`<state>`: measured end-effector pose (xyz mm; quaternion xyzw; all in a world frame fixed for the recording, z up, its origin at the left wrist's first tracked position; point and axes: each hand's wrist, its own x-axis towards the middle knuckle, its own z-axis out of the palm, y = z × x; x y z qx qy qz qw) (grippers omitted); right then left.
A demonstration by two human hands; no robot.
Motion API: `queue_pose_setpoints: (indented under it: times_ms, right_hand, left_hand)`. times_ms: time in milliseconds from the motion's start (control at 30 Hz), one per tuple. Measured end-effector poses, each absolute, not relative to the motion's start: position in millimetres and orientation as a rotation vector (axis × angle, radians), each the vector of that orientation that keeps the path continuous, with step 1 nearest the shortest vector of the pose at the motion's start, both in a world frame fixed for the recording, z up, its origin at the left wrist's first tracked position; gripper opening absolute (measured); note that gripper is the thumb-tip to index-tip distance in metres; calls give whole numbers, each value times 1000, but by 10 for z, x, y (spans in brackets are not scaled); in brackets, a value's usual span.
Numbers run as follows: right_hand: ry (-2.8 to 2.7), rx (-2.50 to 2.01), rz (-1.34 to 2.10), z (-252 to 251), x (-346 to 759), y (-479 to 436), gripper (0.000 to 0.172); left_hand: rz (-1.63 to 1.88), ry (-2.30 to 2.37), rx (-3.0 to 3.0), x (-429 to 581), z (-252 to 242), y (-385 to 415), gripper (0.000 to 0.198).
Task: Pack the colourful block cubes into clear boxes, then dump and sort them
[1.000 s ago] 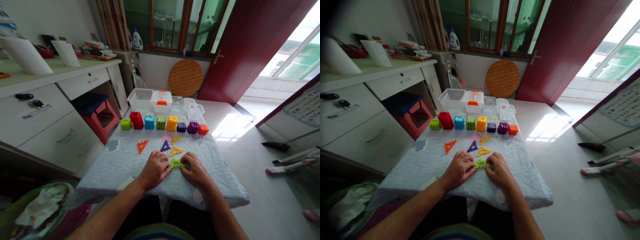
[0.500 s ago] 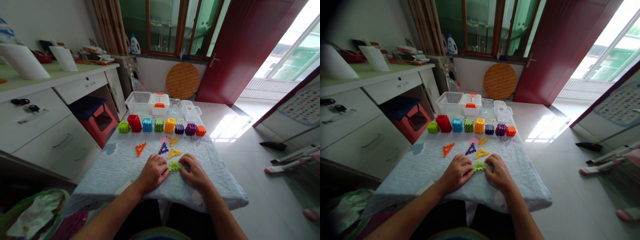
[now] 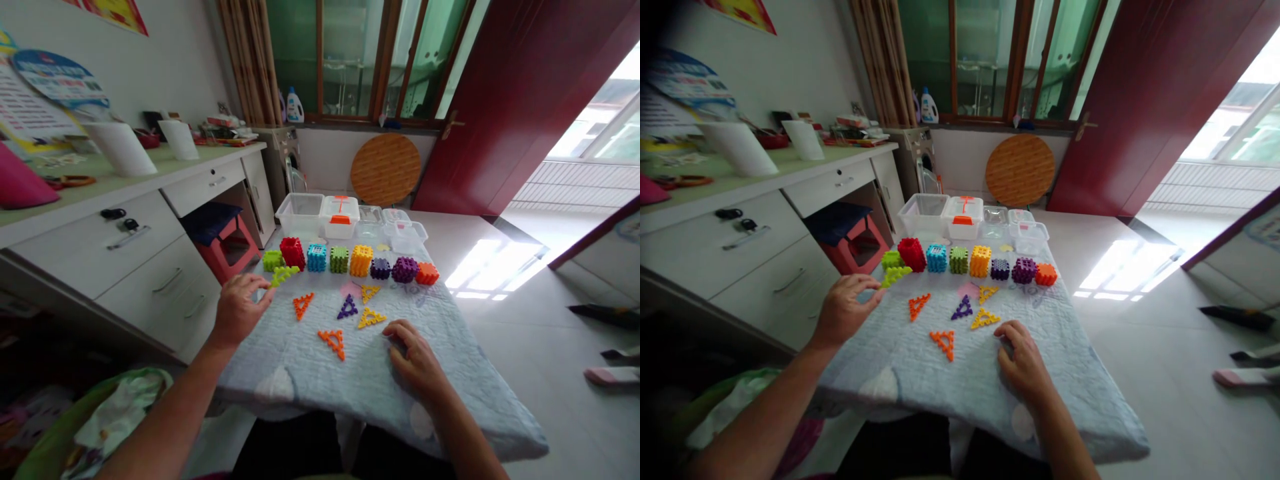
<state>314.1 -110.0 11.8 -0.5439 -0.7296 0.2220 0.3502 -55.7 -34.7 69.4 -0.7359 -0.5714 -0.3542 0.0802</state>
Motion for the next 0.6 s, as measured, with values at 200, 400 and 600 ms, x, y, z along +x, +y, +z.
queue_pose_setpoints:
  times_ms: [200, 400, 600]
  right_hand:
    - [-1903, -1407, 552, 139, 3134, -1100, 30]
    - [-1895, -1401, 530, 118, 3130, -1095, 32]
    - [-1906, -1395, 569, 138, 3133, -1088, 33]
  left_hand:
    - [-799, -1940, -1873, -970, 664, 76, 22]
    - [-663, -2008, -1847, -903, 609, 461, 24]
    - [-531, -2058, -1861, -823, 528, 701, 28]
